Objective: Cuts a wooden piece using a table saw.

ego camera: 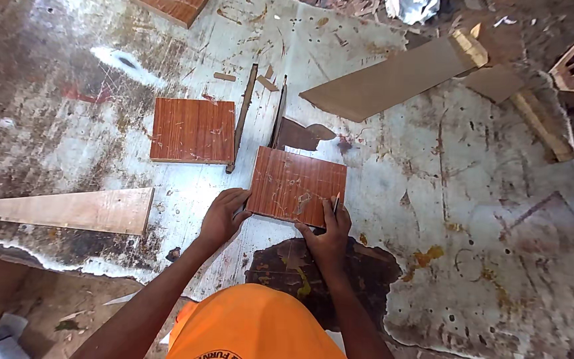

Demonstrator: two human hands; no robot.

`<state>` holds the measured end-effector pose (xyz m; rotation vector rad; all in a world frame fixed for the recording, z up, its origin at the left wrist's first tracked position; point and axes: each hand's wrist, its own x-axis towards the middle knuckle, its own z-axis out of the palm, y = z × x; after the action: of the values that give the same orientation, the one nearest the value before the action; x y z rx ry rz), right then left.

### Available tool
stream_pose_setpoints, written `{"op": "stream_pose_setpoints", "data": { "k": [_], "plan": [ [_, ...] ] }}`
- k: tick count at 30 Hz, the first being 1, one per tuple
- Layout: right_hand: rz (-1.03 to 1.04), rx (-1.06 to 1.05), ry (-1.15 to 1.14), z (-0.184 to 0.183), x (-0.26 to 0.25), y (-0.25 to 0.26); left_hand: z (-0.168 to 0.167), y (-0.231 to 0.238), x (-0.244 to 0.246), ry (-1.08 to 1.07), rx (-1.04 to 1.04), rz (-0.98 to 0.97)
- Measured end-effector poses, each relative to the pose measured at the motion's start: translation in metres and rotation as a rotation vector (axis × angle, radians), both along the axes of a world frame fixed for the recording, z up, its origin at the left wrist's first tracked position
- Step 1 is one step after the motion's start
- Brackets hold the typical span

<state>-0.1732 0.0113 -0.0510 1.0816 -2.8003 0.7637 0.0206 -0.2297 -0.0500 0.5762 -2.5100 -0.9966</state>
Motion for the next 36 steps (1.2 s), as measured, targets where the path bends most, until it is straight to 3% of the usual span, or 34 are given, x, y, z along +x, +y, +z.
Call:
{"op": "stream_pose_setpoints", "data": {
  "k": [36],
  "plan": [
    [0.001, -0.063, 0.019, 0.001, -0.023, -0.022, 0.001, -0.019, -0.024, -0.016, 0.004, -0.009]
  ]
}}
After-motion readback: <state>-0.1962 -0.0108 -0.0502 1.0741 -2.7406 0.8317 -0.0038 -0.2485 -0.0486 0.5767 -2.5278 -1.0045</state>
